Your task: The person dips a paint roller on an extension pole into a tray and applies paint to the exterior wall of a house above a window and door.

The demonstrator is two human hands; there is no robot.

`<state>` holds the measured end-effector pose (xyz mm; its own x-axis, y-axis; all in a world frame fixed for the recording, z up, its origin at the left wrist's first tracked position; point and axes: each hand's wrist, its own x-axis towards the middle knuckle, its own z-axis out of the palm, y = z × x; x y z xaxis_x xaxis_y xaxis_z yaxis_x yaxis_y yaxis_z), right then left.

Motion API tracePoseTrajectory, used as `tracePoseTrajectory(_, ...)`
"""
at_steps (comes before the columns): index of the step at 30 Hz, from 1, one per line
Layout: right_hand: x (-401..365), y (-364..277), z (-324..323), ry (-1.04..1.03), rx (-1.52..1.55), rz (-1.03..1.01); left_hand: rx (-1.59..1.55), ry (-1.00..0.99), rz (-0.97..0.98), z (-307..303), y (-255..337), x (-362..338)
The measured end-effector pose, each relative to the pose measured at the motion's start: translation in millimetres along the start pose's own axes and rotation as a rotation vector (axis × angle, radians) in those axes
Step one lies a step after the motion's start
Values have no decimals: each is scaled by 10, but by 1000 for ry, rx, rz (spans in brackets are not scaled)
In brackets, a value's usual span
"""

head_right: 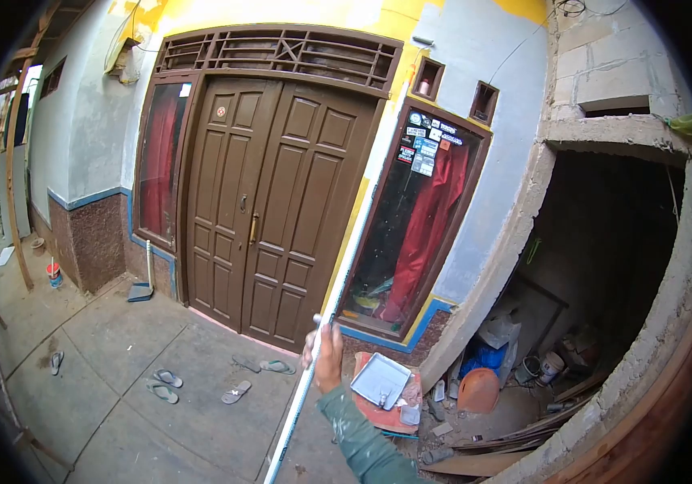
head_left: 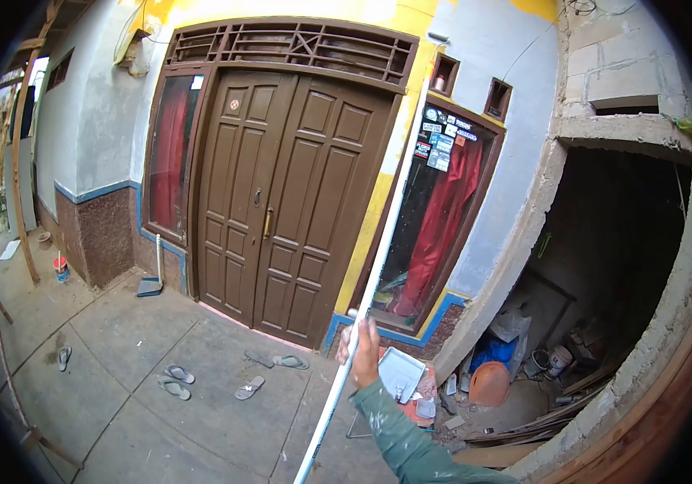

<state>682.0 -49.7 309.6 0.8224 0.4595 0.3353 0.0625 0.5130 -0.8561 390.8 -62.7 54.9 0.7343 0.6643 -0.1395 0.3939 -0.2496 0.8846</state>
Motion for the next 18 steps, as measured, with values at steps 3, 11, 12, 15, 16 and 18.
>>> tracePoseTrajectory(3, 278, -191, 45, -44, 14, -46, 5, 12, 0, -5, 35, -2)
tracePoseTrajectory(11, -7, -134, 47, -3, -57, -69, 19, 35, 20, 22, 188, 144)
tracePoseTrajectory(12, -98, -110, 74, -2, -71, -54, 23, 34, 19, 35, 202, 159)
tracePoseTrajectory(15, -154, -71, 75, -21, -28, -58, 38, 22, 17, 107, 256, 193)
tracePoseTrajectory(16, -69, -87, 57, -26, -23, -67, 41, 22, 15, 140, 284, 206)
tracePoseTrajectory(18, 147, -240, 50, -51, 9, -99, 45, 28, 16, 208, 365, 253)
